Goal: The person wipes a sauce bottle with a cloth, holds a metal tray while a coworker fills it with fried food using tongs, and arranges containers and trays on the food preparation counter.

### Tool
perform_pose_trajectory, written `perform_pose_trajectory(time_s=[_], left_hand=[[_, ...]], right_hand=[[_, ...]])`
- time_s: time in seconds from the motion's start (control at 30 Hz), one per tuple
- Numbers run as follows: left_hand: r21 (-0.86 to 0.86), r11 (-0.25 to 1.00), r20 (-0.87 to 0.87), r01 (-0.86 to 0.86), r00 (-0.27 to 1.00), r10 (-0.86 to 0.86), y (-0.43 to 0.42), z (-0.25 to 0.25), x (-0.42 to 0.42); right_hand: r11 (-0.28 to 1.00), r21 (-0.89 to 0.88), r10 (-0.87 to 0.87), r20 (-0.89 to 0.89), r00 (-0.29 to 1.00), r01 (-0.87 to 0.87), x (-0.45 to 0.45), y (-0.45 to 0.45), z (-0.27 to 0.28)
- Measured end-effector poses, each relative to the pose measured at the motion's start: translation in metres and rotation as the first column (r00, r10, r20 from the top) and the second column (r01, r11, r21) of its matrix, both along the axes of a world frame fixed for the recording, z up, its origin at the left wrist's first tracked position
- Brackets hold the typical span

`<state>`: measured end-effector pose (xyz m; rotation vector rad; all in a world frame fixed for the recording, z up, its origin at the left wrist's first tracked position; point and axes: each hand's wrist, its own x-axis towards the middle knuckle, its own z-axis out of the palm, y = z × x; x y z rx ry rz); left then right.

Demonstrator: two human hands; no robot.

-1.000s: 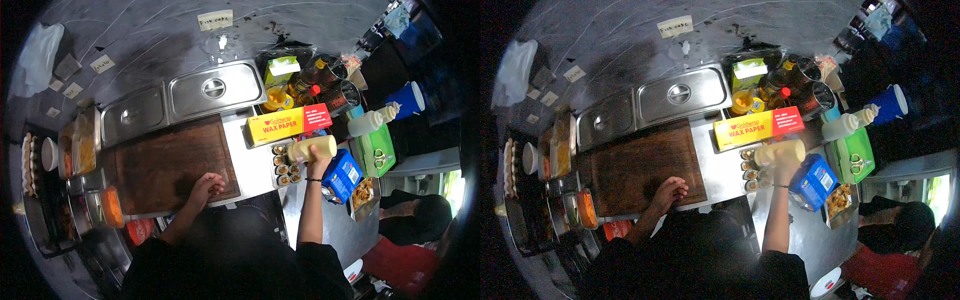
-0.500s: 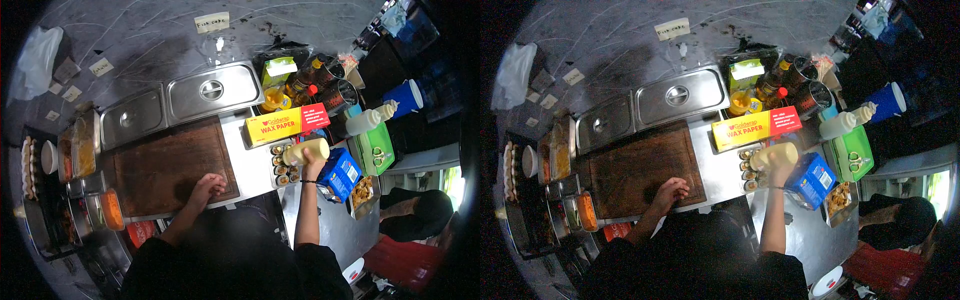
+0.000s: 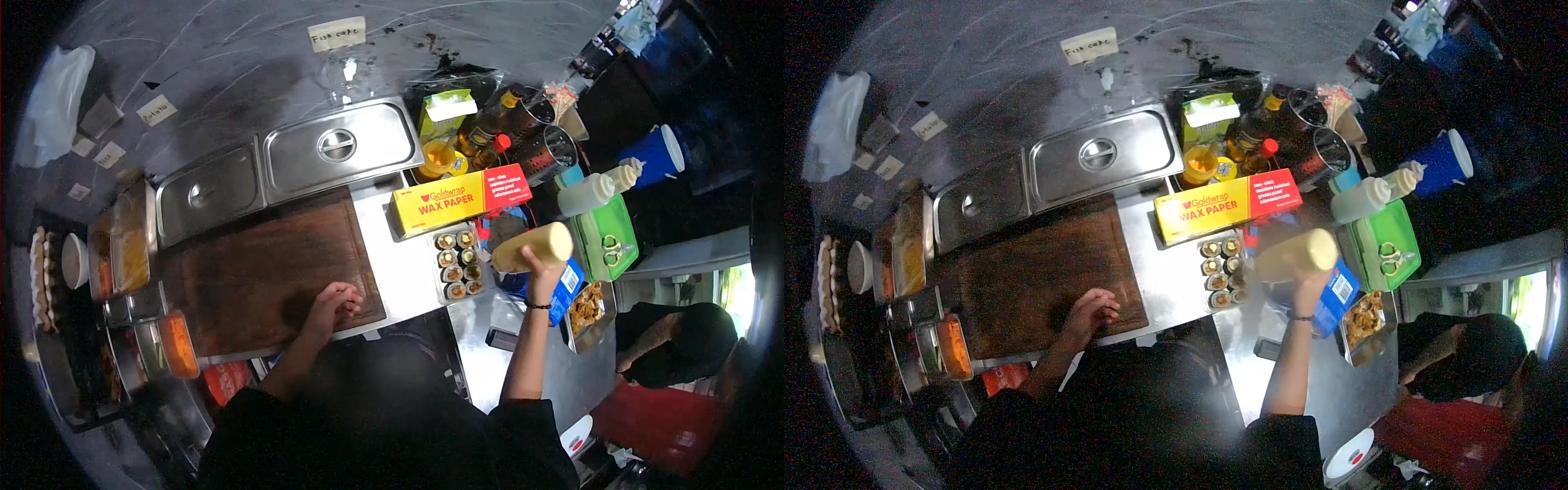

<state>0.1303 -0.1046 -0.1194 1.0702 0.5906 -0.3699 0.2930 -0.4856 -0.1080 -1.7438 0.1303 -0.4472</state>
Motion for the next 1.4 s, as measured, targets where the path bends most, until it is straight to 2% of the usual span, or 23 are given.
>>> perform_pose_trajectory(time_s=[0.07, 0.13, 0.2, 0.3, 0.4, 0.5, 0.83, 0.9, 0.93, 1.03, 1.13, 1.27, 1.4], left_hand=[[-0.004, 1.0, -0.015, 0.023, 1.0, -0.023, -0.005, 0.001, 0.003], [-0.003, 1.0, -0.033, 0.024, 0.999, -0.024, -0.009, 0.006, 0.005], [0.004, 0.999, -0.036, 0.043, 0.998, -0.043, -0.01, 0.013, 0.004], [-0.008, 0.999, -0.014, 0.051, 0.999, -0.051, -0.009, 0.007, 0.004], [-0.011, 0.999, 0.004, 0.041, 0.999, -0.041, -0.008, 0.005, 0.004], [0.002, 0.999, -0.018, 0.053, 0.998, -0.053, -0.007, 0.011, 0.006], [-0.027, 0.998, 0.012, 0.051, 0.999, -0.051, -0.005, 0.007, 0.003], [-0.009, 0.999, -0.005, 0.053, 0.999, -0.053, -0.005, 0.008, 0.003], [-0.011, 0.998, -0.004, 0.06, 0.998, -0.06, -0.005, 0.01, 0.003], [-0.035, 0.999, -0.001, 0.02, 1.0, -0.02, -0.006, 0.013, 0.006], [-0.025, 0.999, -0.022, 0.039, 0.999, -0.039, -0.005, 0.011, 0.005], [-0.003, 0.997, -0.032, 0.081, 0.996, -0.081, -0.007, 0.012, 0.006], [0.0, 0.996, -0.032, 0.087, 0.996, -0.087, -0.007, 0.01, 0.006]], right_hand=[[0.985, -0.164, -0.046, 0.007, 0.999, 0.047, -0.002, -0.009, -0.03], [0.979, -0.195, -0.06, 0.008, 0.998, 0.061, -0.009, 0.002, -0.037], [0.998, -0.045, -0.052, -0.02, 0.998, 0.051, -0.015, 0.011, -0.038], [0.994, 0.039, -0.102, -0.086, 0.991, 0.106, -0.016, 0.012, -0.043], [0.989, -0.037, -0.144, -0.003, 0.99, 0.144, -0.016, 0.014, -0.04], [0.992, 0.04, -0.119, -0.018, 0.993, 0.12, -0.012, 0.01, -0.047], [0.991, -0.013, -0.134, 0.006, 0.991, 0.134, -0.019, 0.012, -0.039], [0.979, 0.185, -0.079, -0.066, 0.995, 0.09, -0.028, 0.01, -0.026], [0.978, 0.182, -0.086, -0.065, 0.994, 0.097, -0.031, 0.007, -0.029], [0.994, -0.073, -0.087, -0.038, 0.995, 0.084, -0.037, -0.002, -0.035], [0.993, 0.024, -0.11, -0.124, 0.986, 0.114, -0.042, -0.003, -0.04], [0.981, 0.129, -0.128, -0.111, 0.985, 0.142, -0.043, 0.001, -0.038], [0.987, 0.064, -0.144, -0.051, 0.988, 0.147, -0.044, 0.01, -0.026]])
